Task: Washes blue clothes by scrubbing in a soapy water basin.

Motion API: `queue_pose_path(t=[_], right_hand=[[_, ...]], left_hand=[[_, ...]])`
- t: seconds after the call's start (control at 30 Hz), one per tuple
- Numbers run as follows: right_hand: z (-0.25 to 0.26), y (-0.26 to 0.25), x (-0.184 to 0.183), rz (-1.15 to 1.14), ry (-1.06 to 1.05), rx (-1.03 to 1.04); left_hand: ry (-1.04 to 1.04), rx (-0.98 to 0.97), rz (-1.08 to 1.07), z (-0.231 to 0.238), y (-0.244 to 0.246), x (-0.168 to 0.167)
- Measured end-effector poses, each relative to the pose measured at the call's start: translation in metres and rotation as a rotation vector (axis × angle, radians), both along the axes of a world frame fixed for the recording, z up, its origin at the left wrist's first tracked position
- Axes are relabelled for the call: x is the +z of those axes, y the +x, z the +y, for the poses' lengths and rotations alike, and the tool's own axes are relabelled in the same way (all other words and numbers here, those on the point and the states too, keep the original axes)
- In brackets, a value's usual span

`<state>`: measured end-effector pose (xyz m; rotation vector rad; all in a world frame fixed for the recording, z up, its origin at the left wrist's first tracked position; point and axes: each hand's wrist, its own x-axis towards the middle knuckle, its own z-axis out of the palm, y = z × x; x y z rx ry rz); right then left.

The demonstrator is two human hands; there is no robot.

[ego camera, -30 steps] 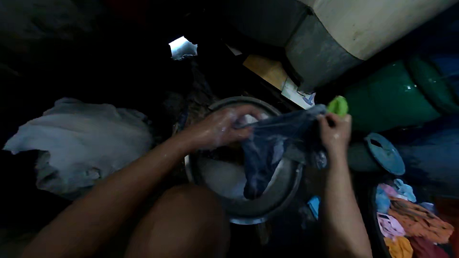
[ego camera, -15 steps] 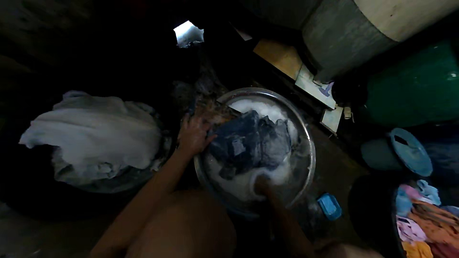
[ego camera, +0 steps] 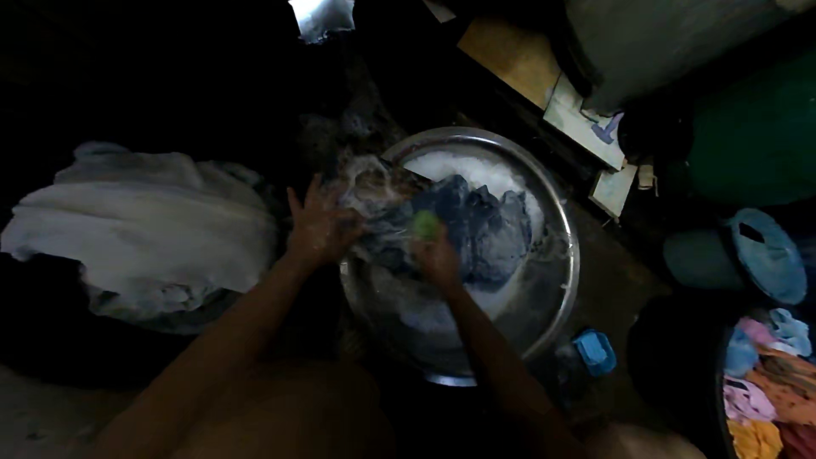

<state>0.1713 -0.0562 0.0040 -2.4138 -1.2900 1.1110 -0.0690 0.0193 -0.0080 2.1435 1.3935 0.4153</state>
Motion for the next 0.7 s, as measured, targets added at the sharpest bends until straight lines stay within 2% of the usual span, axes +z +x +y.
queue_pose_path(t=[0.07, 0.1, 0.17, 0.27, 0.33, 0.37, 0.4, 0.5, 0.53, 0.57, 0.63, 0.7], right_hand=[[-0.003, 0.056, -0.024, -0.064, -0.042, -0.174], [0.003, 0.065, -0.025, -0.071, -0.06, -0.223], [0.013, 0.052, -0.009, -0.039, -0.065, -0.254], [0.018, -0.034, 0.035, 0.12, 0.146, -0.052], [0.003, -0.08, 0.039, 0.113, 0.222, 0.203], [0.002, -0.077, 0.033, 0.044, 0.21, 0.278], [0.0, -0.053, 0.019, -0.044, 0.159, 0.291], [-0.012, 0.065, -0.032, -0.27, -0.032, 0.16], [-0.014, 0.078, -0.036, -0.297, -0.083, 0.121], [-0.01, 0.072, -0.032, -0.291, -0.085, 0.075], [-0.001, 0.016, -0.006, -0.173, -0.016, 0.048], [-0.003, -0.048, 0.012, -0.04, 0.096, 0.177]], left_hand=[[0.028, -0.02, 0.023, -0.004, 0.002, -0.005], [0.027, -0.018, 0.037, -0.003, 0.003, -0.006], [0.019, -0.023, 0.061, -0.005, 0.004, -0.005], [0.044, -0.03, 0.079, -0.002, 0.002, -0.008], [0.018, -0.036, 0.042, -0.008, 0.001, -0.006], [0.037, -0.037, 0.048, -0.006, 0.001, -0.006], [0.054, -0.047, 0.05, -0.004, 0.0, -0.006], [0.106, -0.05, 0.05, -0.003, 0.001, -0.013], [0.1, -0.054, 0.048, -0.006, 0.002, -0.013], [0.09, -0.056, 0.051, -0.005, 0.003, -0.012], [0.087, -0.05, 0.057, -0.003, 0.004, -0.012], [0.079, -0.044, 0.067, -0.002, 0.003, -0.012]])
